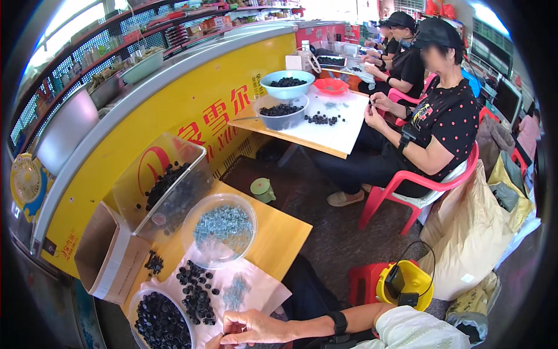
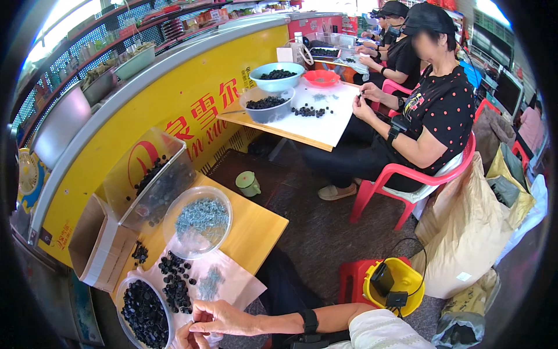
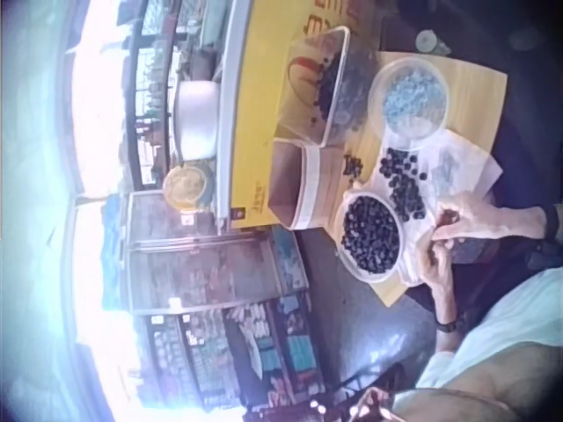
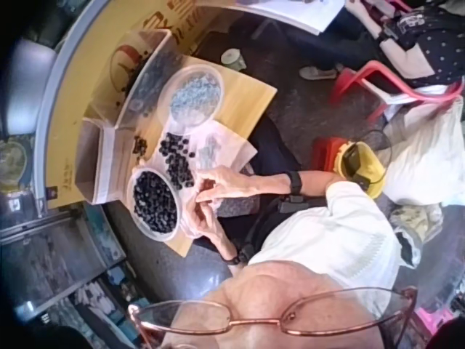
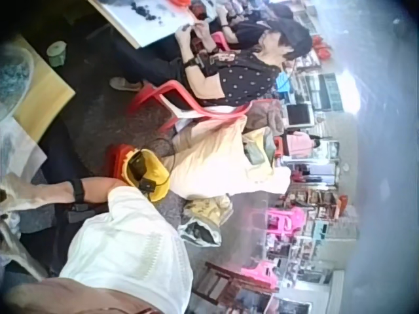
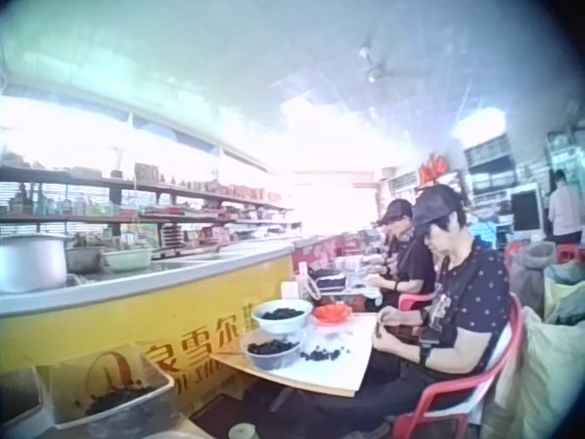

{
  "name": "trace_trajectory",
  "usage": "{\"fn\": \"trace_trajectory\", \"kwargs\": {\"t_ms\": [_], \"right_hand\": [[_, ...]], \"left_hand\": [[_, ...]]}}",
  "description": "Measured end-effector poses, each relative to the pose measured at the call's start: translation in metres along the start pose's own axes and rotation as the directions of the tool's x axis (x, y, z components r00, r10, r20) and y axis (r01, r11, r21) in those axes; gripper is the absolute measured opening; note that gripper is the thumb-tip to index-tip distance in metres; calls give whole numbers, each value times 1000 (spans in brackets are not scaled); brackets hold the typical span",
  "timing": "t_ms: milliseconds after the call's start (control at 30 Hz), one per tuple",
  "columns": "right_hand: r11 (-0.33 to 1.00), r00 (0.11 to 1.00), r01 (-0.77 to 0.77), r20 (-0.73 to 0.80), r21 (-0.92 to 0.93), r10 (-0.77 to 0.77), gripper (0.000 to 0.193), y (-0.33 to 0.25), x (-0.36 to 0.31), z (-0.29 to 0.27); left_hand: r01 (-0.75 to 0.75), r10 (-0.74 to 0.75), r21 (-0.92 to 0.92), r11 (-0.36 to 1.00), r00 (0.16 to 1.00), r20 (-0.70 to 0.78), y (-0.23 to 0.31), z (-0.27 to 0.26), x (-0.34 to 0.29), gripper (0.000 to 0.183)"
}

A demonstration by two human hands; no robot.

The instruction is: Assembling small plastic components by inserting one piece into another.

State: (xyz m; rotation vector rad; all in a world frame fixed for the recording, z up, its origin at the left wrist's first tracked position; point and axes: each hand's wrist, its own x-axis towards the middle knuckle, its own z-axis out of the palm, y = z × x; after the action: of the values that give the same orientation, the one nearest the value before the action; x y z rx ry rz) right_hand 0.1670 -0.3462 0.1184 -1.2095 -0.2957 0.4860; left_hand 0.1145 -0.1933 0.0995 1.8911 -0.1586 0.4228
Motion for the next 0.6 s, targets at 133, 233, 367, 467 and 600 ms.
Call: {"fn": "trace_trajectory", "kwargs": {"t_ms": [133,233,367,467,600], "right_hand": [[948,954,275,-80,-159,-290,18,16,4,-2],[932,947,261,-119,-253,-297,16,24,11,-7],[950,959,254,-82,-181,-272,16,31,16,-12],[929,999,32,44,-369,-17,24,21,17,-22],[854,949,257,-51,-452,-312,21,38,20,-17]], "left_hand": [[89,-86,-154,984,996,32,-12,6,9,19],[206,-197,-88,975,975,103,-14,8,16,19],[256,-241,-211,943,966,95,-47,4,10,14],[255,-248,-194,947,967,60,-54,2,9,15],[273,-275,-126,954,961,-4,-48,10,10,19]]}}
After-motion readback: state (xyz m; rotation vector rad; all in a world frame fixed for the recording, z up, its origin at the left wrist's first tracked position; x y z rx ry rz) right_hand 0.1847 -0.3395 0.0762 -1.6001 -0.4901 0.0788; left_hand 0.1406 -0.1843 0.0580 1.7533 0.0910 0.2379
